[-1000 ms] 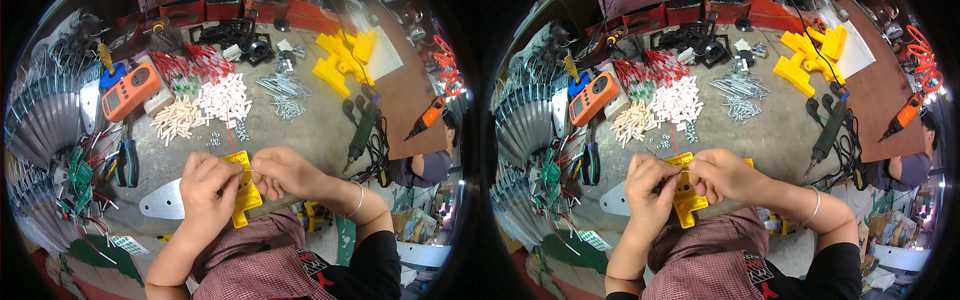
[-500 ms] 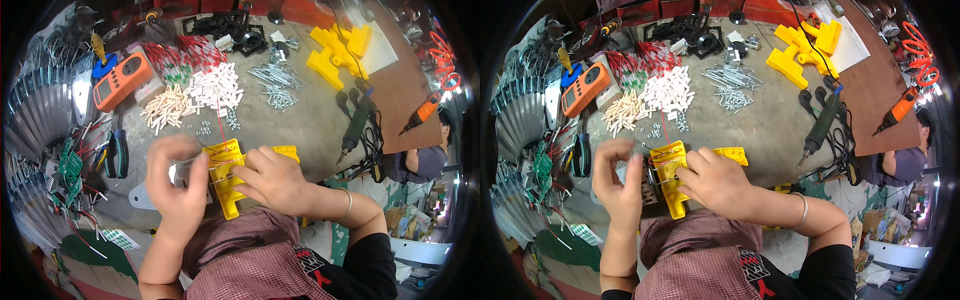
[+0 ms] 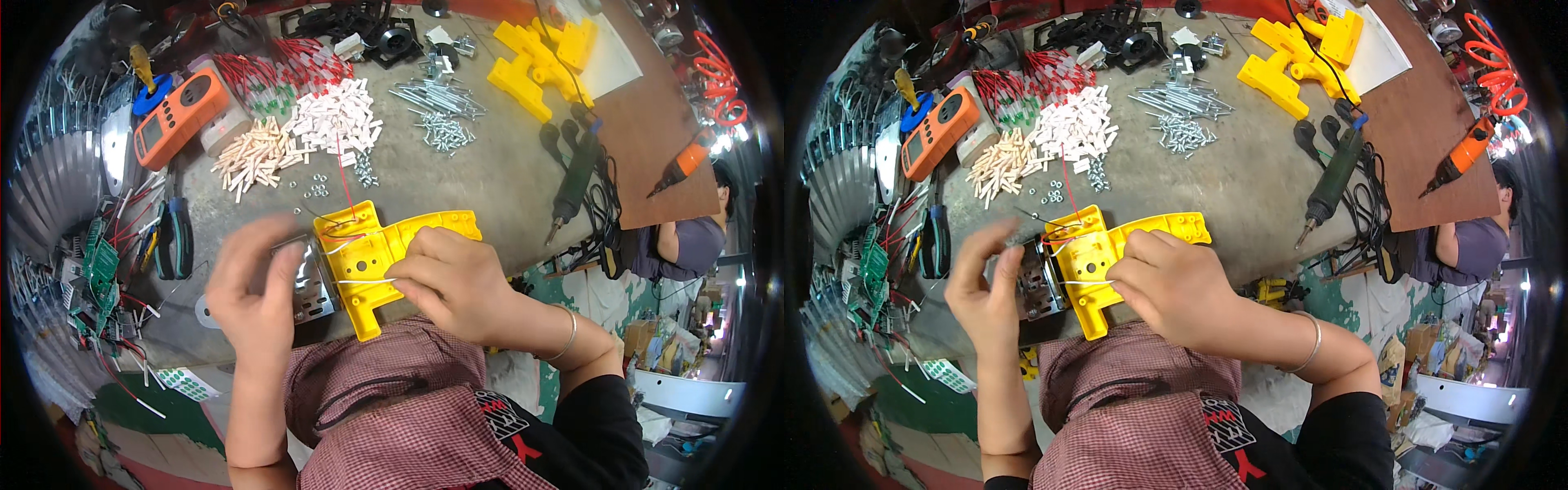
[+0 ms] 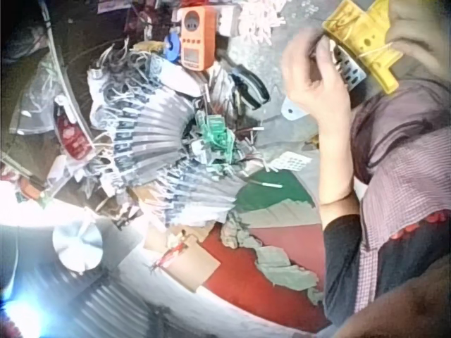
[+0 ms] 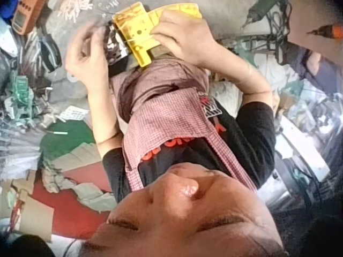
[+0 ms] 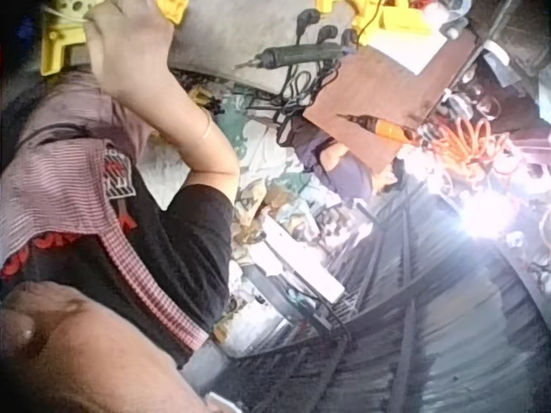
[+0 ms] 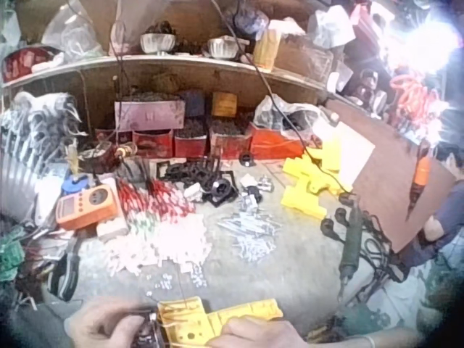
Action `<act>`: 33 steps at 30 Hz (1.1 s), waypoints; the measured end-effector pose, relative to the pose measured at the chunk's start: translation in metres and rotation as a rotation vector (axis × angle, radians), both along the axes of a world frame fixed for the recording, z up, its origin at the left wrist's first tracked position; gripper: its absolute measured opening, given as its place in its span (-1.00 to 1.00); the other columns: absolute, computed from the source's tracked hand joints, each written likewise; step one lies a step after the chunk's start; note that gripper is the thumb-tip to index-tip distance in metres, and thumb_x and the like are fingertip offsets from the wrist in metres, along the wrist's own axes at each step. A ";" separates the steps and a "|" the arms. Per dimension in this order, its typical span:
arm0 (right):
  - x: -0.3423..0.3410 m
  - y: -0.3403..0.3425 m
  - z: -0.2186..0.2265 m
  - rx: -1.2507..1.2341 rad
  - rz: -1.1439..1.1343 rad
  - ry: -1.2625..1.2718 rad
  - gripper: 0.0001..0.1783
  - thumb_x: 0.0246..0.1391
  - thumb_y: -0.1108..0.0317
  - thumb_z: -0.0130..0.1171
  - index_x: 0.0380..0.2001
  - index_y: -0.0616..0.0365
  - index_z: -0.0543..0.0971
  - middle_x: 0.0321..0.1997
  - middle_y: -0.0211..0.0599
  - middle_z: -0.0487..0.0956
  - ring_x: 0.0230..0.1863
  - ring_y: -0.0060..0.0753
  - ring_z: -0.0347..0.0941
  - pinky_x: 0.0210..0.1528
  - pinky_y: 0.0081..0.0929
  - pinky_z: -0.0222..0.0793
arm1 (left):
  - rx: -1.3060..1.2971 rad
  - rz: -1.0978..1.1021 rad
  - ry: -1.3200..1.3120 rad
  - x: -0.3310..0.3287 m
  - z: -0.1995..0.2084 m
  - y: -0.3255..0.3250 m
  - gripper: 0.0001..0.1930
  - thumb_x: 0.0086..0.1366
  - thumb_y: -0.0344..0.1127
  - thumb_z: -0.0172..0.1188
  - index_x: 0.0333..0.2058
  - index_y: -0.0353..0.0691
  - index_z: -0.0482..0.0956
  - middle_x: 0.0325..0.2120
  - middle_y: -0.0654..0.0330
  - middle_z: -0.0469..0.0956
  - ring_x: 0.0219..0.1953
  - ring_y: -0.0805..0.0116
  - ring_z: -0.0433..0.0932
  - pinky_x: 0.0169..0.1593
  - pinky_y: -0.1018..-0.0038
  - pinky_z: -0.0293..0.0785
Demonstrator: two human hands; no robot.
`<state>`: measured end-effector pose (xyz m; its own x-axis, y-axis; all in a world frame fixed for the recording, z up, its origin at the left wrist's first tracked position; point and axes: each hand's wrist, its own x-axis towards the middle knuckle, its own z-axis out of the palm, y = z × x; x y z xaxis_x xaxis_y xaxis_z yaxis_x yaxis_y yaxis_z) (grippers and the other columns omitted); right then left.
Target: Assembling components into a yellow plastic housing, including wiring and soldering.
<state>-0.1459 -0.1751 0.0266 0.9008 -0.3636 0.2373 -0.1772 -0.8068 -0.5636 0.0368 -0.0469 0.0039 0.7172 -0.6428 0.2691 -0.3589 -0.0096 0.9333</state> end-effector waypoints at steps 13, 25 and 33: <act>-0.005 -0.010 -0.013 0.089 -0.039 -0.073 -0.89 -0.03 0.45 0.25 -0.37 0.12 0.59 -0.41 -0.30 0.49 -0.40 -0.26 0.48 -0.38 -0.41 0.38 | 0.058 -0.048 -0.711 0.005 0.004 0.004 -0.84 -0.06 -0.56 0.32 -0.42 -0.26 0.65 -0.47 0.18 0.57 -0.32 0.18 0.52 -0.18 0.39 0.45; -0.006 0.002 -0.013 -0.124 0.009 -0.283 -0.74 -0.21 0.47 0.36 -0.33 0.09 0.65 -0.41 -0.39 0.50 -0.47 -0.36 0.48 -0.48 -0.47 0.40 | 0.166 -0.195 -0.775 -0.036 0.010 -0.017 -0.74 -0.16 -0.61 0.31 -0.40 -0.25 0.61 -0.48 0.22 0.53 -0.35 0.18 0.45 -0.31 0.34 0.41; 0.005 0.000 -0.011 -0.168 -0.069 -0.336 -0.75 -0.20 0.51 0.34 -0.34 0.14 0.65 -0.43 -0.36 0.51 -0.50 -0.38 0.46 -0.49 -0.50 0.38 | 0.102 -0.211 -0.691 -0.035 0.012 -0.017 -0.75 -0.16 -0.53 0.25 -0.39 -0.22 0.64 -0.42 0.22 0.58 -0.34 0.19 0.48 -0.28 0.34 0.40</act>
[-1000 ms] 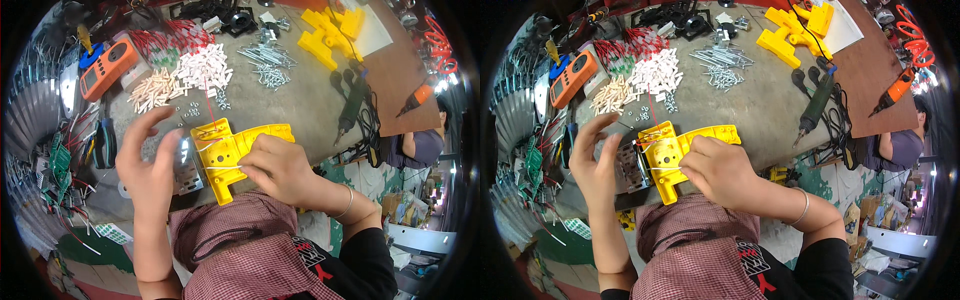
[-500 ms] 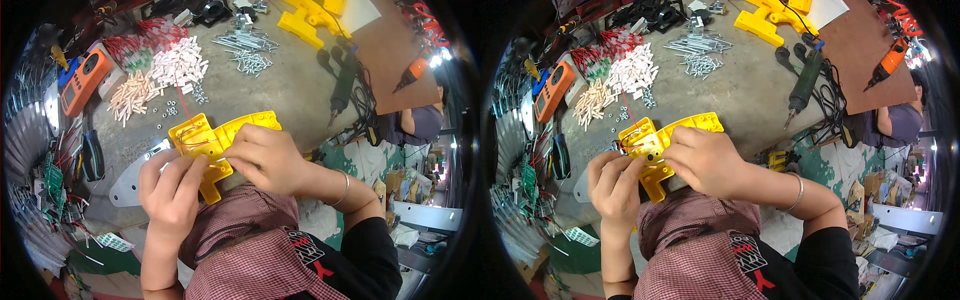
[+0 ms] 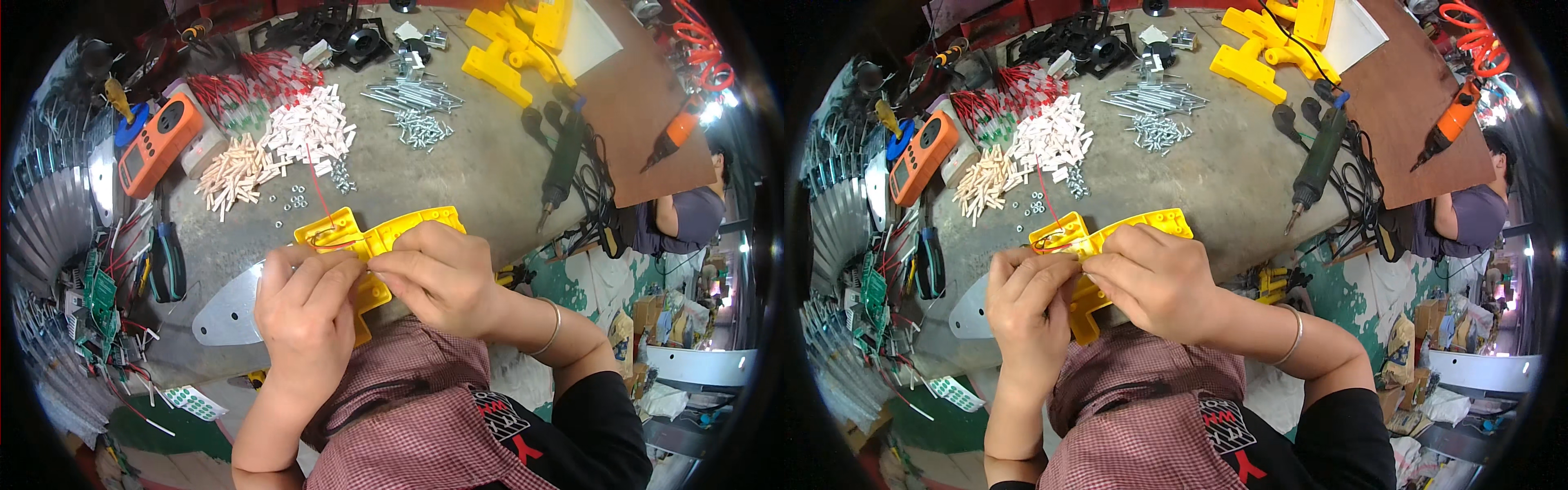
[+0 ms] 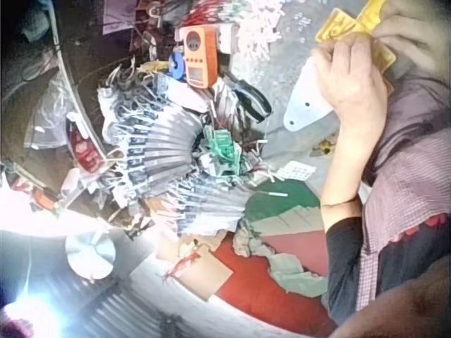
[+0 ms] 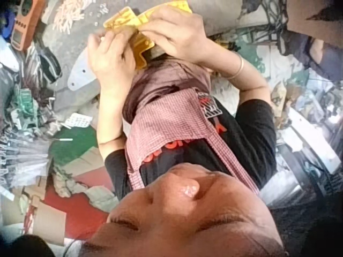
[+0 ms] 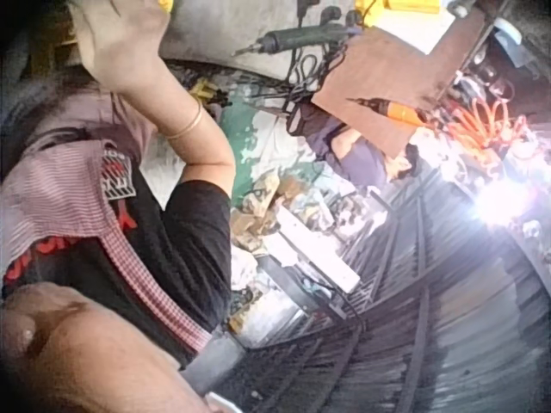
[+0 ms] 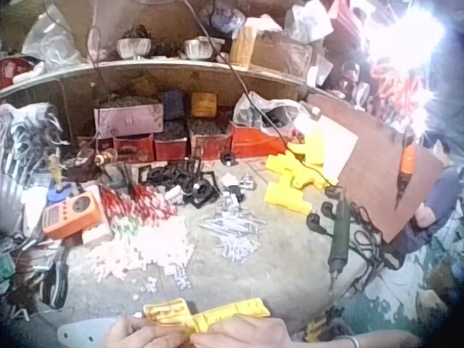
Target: Assembling components into a yellow plastic housing, including wiring and soldering.
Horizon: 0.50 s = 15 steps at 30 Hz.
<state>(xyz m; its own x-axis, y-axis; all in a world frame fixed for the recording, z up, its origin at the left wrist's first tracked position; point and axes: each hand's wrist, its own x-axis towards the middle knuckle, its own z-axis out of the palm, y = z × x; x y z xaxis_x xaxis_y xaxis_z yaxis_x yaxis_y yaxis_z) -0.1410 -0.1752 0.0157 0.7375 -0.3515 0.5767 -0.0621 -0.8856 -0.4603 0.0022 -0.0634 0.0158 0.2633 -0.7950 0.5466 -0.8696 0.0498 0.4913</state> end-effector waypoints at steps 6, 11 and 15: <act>0.001 0.013 0.006 0.568 -0.039 0.077 -0.92 0.06 0.48 0.19 -0.34 0.21 0.54 -0.52 -0.36 0.47 -0.61 -0.54 0.38 -0.60 -0.56 0.25 | 0.027 -0.022 0.091 -0.002 0.002 0.002 -0.76 -0.12 -0.52 0.31 -0.38 -0.21 0.64 -0.44 0.23 0.59 -0.36 0.20 0.47 -0.27 0.34 0.36; 0.004 0.009 0.015 2.113 0.103 0.153 -0.79 0.32 0.24 -0.11 -0.17 0.16 0.36 -0.58 -0.31 0.43 -0.72 -0.60 0.28 -0.71 -0.69 0.07 | -0.069 -0.042 -0.037 -0.001 -0.009 0.001 -0.74 -0.14 -0.53 0.33 -0.36 -0.21 0.63 -0.43 0.24 0.61 -0.35 0.19 0.47 -0.28 0.35 0.36; 0.000 0.015 0.026 1.587 0.016 0.237 -0.84 0.27 0.30 -0.01 -0.23 0.16 0.40 -0.56 -0.37 0.47 -0.65 -0.54 0.41 -0.63 -0.60 0.27 | -0.110 -0.030 -0.025 0.001 -0.008 -0.001 -0.75 -0.14 -0.55 0.31 -0.38 -0.21 0.63 -0.34 0.25 0.65 -0.25 0.14 0.50 -0.29 0.37 0.38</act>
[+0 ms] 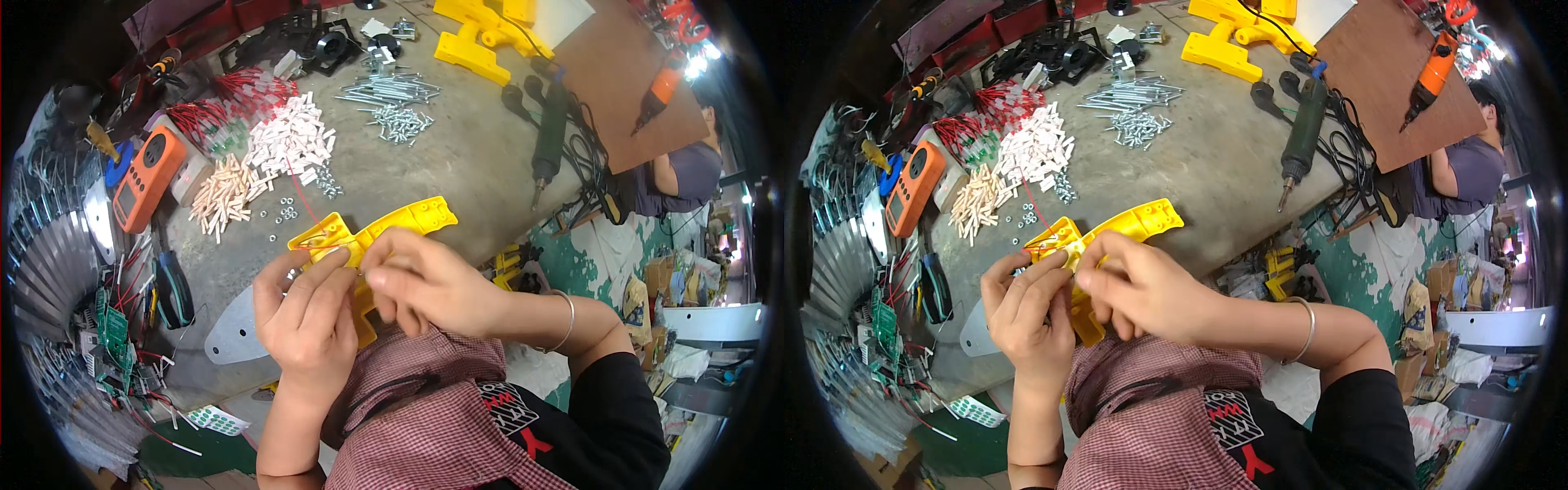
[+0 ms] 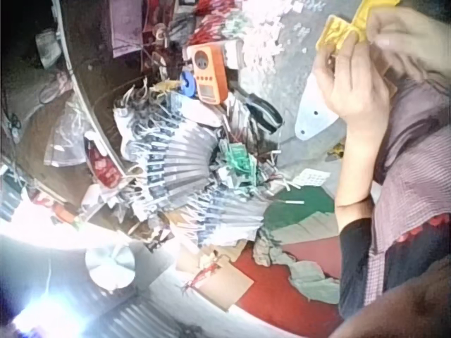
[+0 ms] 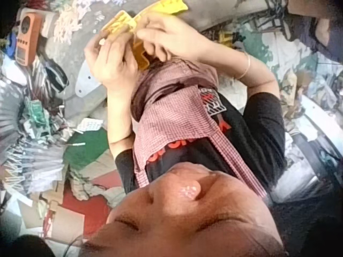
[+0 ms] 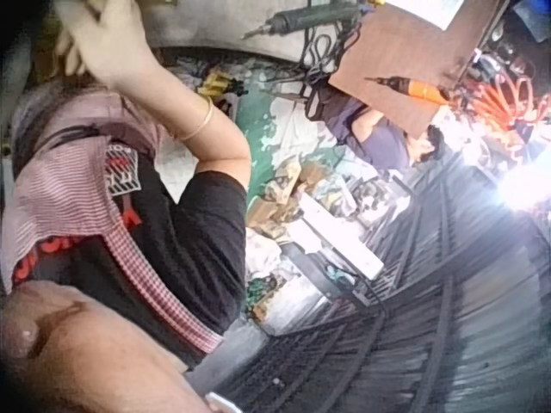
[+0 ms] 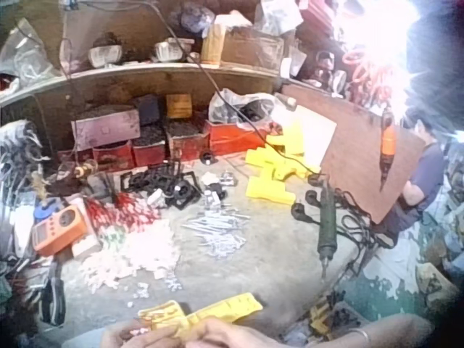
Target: Assembling components into a yellow plastic housing, including wiring and soldering.
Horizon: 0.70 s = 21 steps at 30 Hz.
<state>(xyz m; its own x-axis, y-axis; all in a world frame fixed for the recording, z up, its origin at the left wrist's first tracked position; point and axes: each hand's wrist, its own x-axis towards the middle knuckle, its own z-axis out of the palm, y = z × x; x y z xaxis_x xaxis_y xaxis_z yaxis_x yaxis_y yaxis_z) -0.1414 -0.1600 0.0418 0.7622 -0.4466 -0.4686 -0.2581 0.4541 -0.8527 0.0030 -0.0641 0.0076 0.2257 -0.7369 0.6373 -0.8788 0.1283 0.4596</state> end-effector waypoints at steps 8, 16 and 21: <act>0.006 -0.004 -0.011 -0.467 0.014 -0.033 -0.84 0.20 0.31 0.10 -0.32 0.20 0.46 -0.58 -0.39 0.47 -0.52 -0.58 0.46 -0.53 -0.57 0.37 | 0.025 -0.001 -0.006 0.003 0.001 0.003 -0.77 -0.13 -0.54 0.31 -0.39 -0.21 0.63 -0.31 0.27 0.66 -0.19 0.13 0.51 -0.28 0.38 0.39; -0.003 0.000 -0.009 -1.107 0.120 0.009 -0.74 0.24 0.22 0.04 -0.34 0.24 0.46 -0.58 -0.34 0.49 -0.66 -0.57 0.38 -0.59 -0.59 0.27 | 0.052 -0.021 0.081 0.003 0.007 0.007 -0.80 -0.09 -0.55 0.35 -0.42 -0.20 0.62 -0.32 0.26 0.67 -0.18 0.12 0.49 -0.22 0.36 0.42; 0.006 -0.012 -0.014 -0.626 0.093 -0.095 -0.67 0.26 0.15 -0.01 -0.36 0.23 0.48 -0.59 -0.30 0.50 -0.71 -0.57 0.36 -0.65 -0.65 0.24 | 0.010 -0.012 0.017 0.002 0.002 0.008 -0.79 -0.10 -0.55 0.35 -0.41 -0.19 0.62 -0.32 0.27 0.67 -0.20 0.13 0.49 -0.26 0.38 0.39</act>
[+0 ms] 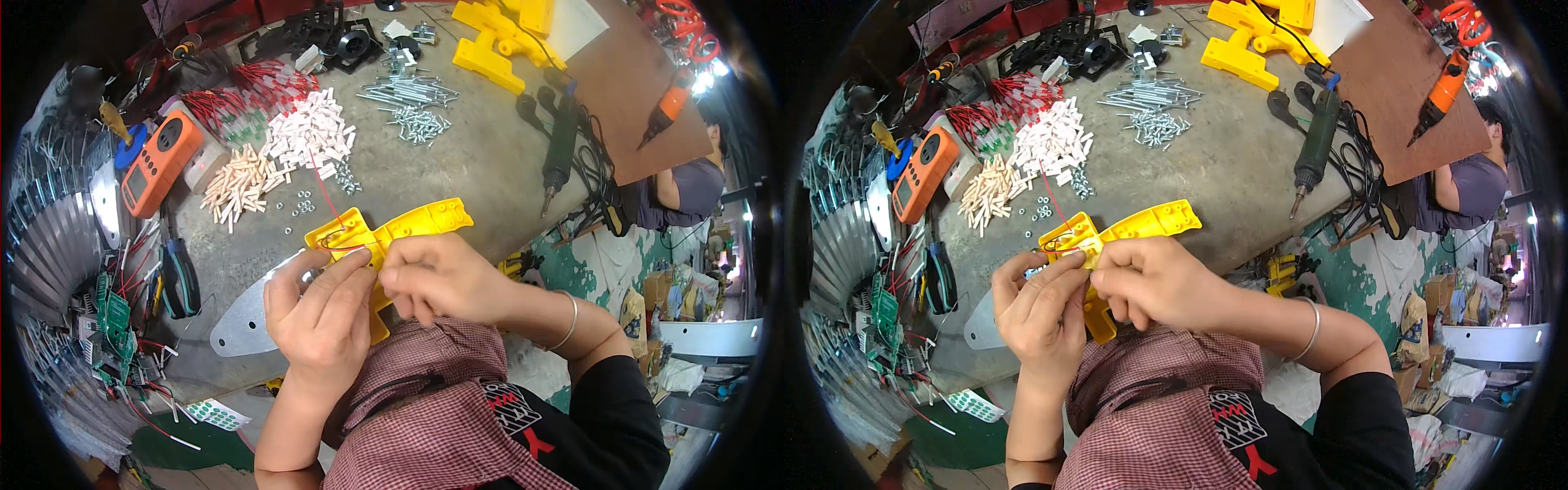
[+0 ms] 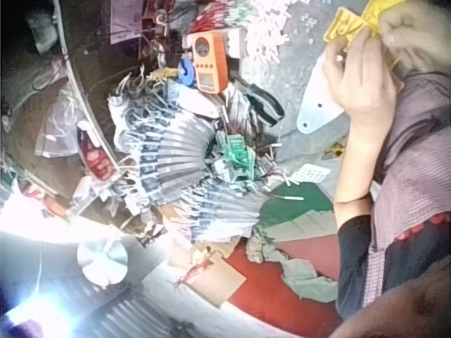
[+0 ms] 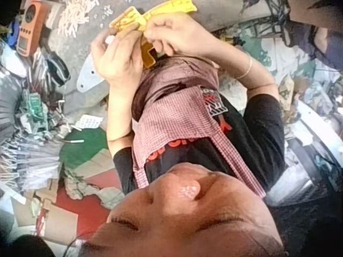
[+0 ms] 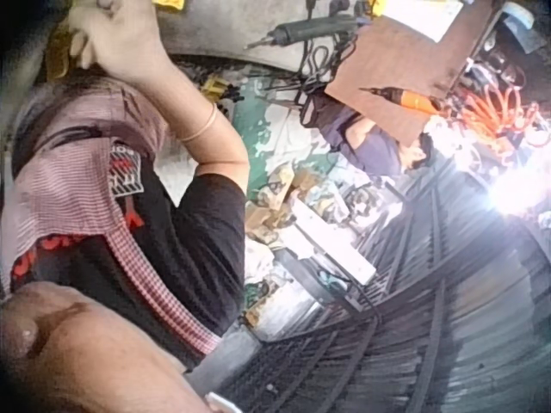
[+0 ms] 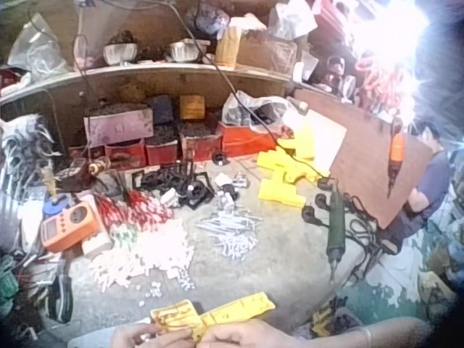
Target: Assembling components into a yellow plastic housing, including wiring and soldering.
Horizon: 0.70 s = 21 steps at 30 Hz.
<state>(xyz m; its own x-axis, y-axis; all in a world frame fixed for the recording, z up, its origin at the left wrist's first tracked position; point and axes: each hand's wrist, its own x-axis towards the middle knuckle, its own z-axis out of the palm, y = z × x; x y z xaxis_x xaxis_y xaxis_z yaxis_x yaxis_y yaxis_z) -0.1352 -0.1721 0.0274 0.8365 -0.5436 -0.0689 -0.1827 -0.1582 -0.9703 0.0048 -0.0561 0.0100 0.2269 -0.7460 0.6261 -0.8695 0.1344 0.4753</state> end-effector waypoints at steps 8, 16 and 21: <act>-0.007 0.006 0.007 -0.309 -0.035 0.097 -0.78 0.20 0.25 0.11 -0.37 0.20 0.49 -0.54 -0.32 0.51 -0.62 -0.60 0.43 -0.58 -0.60 0.32 | -0.028 0.014 -0.020 0.002 -0.002 -0.004 -0.75 -0.15 -0.50 0.30 -0.38 -0.20 0.66 -0.29 0.27 0.65 -0.26 0.17 0.50 -0.18 0.35 0.41; -0.003 -0.009 0.014 0.393 0.093 0.113 -0.74 0.19 0.26 0.05 -0.42 0.26 0.50 -0.57 -0.14 0.55 -0.50 -0.13 0.53 -0.38 -0.30 0.41 | 0.004 0.116 -0.149 -0.002 -0.006 0.001 -0.78 -0.10 -0.52 0.30 -0.39 -0.17 0.64 -0.40 0.17 0.44 -0.33 0.13 0.42 -0.24 0.25 0.33; -0.082 -0.103 0.029 -0.443 -0.445 0.040 -0.76 0.17 0.23 0.18 -0.30 0.21 0.54 -0.37 -0.26 0.57 -0.45 -0.60 0.45 -0.39 -0.55 0.40 | 0.253 0.059 -0.208 0.016 -0.003 0.041 -0.18 0.03 0.16 0.38 0.13 -0.31 0.37 0.14 -0.14 0.32 0.12 -0.10 0.34 0.13 0.01 0.28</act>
